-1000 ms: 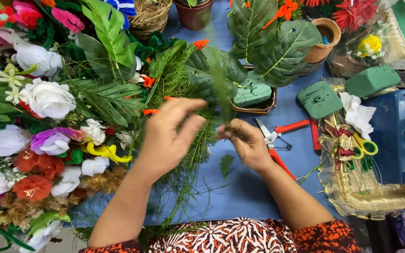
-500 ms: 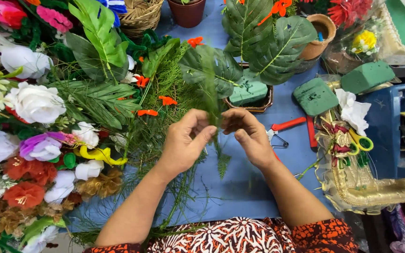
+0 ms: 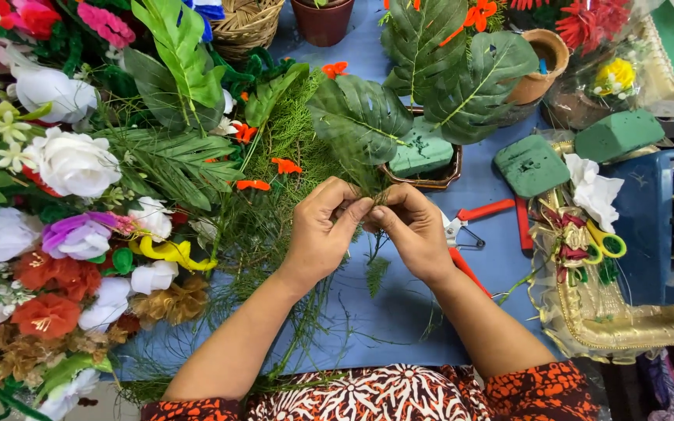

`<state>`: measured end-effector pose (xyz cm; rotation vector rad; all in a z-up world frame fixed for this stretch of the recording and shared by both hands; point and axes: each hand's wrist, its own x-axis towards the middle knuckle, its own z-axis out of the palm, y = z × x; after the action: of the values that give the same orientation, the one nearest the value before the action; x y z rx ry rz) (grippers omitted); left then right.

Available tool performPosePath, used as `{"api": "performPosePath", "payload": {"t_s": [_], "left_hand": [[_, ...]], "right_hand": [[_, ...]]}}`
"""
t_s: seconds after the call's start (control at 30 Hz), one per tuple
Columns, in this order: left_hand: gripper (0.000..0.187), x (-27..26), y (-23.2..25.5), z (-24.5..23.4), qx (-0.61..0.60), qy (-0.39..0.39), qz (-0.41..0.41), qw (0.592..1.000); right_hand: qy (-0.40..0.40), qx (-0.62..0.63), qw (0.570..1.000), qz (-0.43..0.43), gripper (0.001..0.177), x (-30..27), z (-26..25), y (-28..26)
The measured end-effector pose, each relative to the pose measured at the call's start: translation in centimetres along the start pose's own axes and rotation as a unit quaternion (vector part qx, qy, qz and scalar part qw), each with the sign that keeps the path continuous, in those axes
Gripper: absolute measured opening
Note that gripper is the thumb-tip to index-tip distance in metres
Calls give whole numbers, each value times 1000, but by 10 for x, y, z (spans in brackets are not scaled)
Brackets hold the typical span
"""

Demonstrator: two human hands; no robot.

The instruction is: The person is trimming green filler stems with shears and arranging them into a piece of floral foam.

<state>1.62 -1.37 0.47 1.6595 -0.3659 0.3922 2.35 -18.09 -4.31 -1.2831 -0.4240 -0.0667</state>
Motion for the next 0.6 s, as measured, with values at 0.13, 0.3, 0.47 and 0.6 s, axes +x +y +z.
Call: {"api": "performPosePath", "payload": {"t_s": [0.13, 0.3, 0.47, 0.6], "left_hand": [[17, 7, 7, -4, 33, 3, 15, 999], [15, 27, -3, -12, 11, -13, -9, 1000], [10, 55, 6, -24, 18, -88, -7, 996], [9, 59, 11, -16, 42, -143, -11, 989]], "right_hand": [[32, -21, 999, 34, 9, 11, 4, -4], [121, 112, 983, 87, 8, 37, 11, -23], [81, 65, 992, 74, 15, 57, 3, -28], [54, -32, 996, 59, 19, 73, -3, -27]]}}
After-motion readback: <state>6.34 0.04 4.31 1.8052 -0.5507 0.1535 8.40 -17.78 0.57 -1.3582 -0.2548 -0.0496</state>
